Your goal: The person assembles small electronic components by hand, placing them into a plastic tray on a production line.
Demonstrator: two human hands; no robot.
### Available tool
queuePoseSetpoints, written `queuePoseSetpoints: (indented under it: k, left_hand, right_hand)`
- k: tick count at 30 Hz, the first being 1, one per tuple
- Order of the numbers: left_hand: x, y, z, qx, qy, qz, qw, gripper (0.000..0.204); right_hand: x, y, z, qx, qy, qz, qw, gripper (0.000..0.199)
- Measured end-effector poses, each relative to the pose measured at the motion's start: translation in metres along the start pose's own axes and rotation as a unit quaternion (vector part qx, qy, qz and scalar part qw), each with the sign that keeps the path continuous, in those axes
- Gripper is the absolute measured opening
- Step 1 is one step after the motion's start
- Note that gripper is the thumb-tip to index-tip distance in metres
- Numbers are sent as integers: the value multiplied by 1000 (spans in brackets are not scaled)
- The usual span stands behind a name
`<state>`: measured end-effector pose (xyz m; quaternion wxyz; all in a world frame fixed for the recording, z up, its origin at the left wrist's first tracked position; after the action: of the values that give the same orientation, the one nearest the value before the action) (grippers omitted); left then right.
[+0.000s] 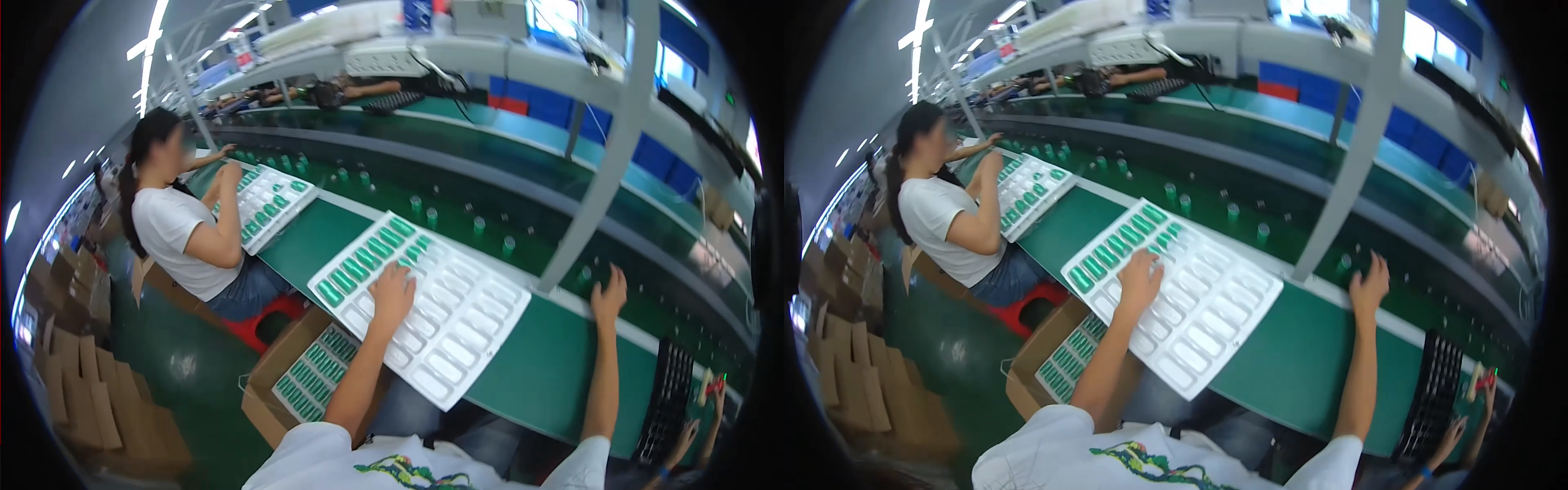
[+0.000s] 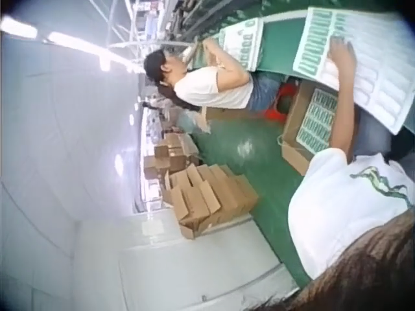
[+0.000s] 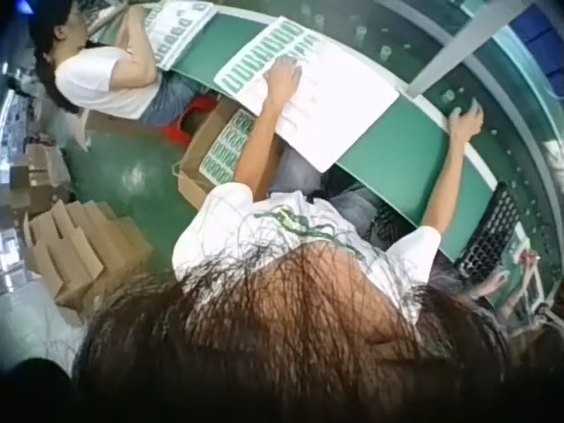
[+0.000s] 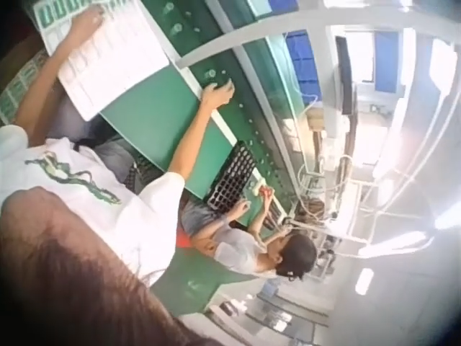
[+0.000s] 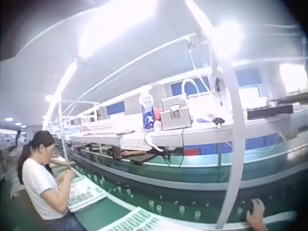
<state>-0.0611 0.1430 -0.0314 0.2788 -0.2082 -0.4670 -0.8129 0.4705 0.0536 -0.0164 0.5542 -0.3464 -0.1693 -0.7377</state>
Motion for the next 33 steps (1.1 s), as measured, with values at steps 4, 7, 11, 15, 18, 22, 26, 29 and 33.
queuePoseSetpoints:
  k: [4,7,11,15,18,22,26,29,33]
  left_hand:
    - [12,23,19,82,-18,57,995,35]
    - [-3,-1,33,32,-24,97,994,36]
    - [-8,-7,33,46,0,94,995,31]
    - [10,16,35,35,72,-112,991,30]
    - [37,31,12,141,68,-378,912,33]
    - [14,69,-36,302,-28,-698,648,31]
    - [-11,111,-77,336,-51,-781,524,30]
    - [-8,156,-86,323,-110,-800,493,35]
    - [-28,166,-95,351,-187,-825,402,34]
  right_hand:
    - [-17,39,-28,-159,-88,-105,978,46]
    - [-30,52,-24,-62,-62,-24,996,29]
    - [-27,50,-21,-143,-73,111,981,37]
    - [-28,87,-28,-266,-40,372,889,41]
    - [-1,45,-37,-267,-80,644,713,29]
    - [62,-29,-48,-301,-182,755,553,43]
    - [135,-141,-53,-249,-287,806,453,55]
    - [149,-188,-85,-226,-329,746,533,55]
    - [127,-182,-106,-198,-333,703,596,47]
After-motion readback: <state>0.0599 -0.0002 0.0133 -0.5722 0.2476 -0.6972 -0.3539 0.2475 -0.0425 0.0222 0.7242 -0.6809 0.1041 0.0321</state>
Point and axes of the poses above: each hand's wrist, its own z-axis towards the middle knuckle, its own x-axis out of the back of the hand, y = z × x, the point moved 3 cm from there along z, towards the middle knuckle, and after that the axes turned 11 degrees about -z, right-handed, at the moved point
